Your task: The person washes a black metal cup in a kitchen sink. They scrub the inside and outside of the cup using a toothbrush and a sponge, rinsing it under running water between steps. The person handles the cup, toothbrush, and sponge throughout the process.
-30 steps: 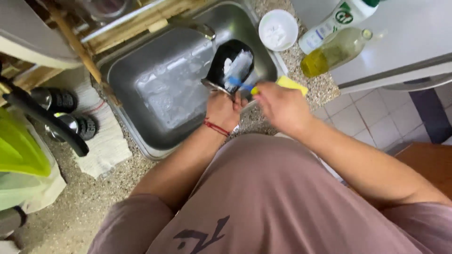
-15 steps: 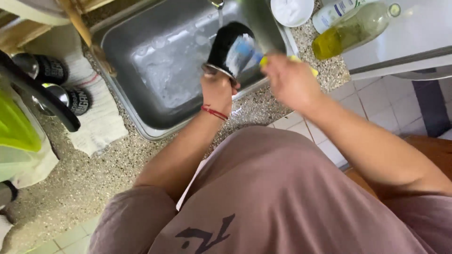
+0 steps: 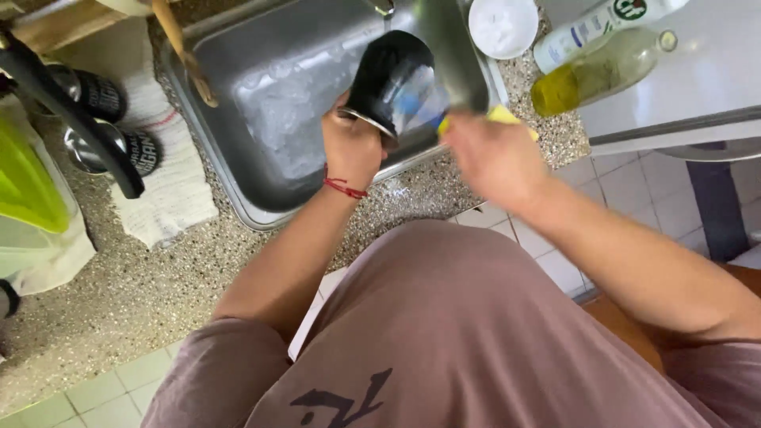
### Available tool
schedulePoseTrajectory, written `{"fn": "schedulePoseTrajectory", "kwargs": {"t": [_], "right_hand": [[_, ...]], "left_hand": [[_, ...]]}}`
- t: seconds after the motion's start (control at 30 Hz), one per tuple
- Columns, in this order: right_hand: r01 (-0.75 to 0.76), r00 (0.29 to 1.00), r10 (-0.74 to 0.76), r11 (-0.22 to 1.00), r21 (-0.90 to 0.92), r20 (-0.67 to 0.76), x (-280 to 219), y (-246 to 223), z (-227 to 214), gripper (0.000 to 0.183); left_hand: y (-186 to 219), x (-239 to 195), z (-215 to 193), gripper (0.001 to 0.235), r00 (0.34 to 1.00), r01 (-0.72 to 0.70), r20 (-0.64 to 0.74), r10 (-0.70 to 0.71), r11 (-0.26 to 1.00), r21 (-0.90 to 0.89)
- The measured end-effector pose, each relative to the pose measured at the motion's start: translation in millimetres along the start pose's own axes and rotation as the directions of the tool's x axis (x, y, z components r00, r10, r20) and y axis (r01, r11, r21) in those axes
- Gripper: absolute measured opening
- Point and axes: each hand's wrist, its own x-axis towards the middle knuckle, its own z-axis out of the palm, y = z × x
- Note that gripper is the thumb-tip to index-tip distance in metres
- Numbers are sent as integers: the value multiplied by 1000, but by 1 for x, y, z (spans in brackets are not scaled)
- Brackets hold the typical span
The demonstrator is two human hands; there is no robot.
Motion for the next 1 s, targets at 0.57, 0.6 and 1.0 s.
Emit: {"fn": "schedulePoseTrajectory", "kwargs": {"t": [0.57,0.6,1.0], "right_hand": [[-32,990,28,999,-22,-136,28,-2,-57,16],[-82,988,79,997,-17,-136,26,6,-56,18],[-115,985,105,991,-71,-136,28,6,-70,24]], "left_hand": [[68,-14,12,23,975,-168,156,159,985,40],[71,-17,12,24,978,-158,142,153,987,30],[50,8,-11,43,676,-737,242,696,631,243]]}}
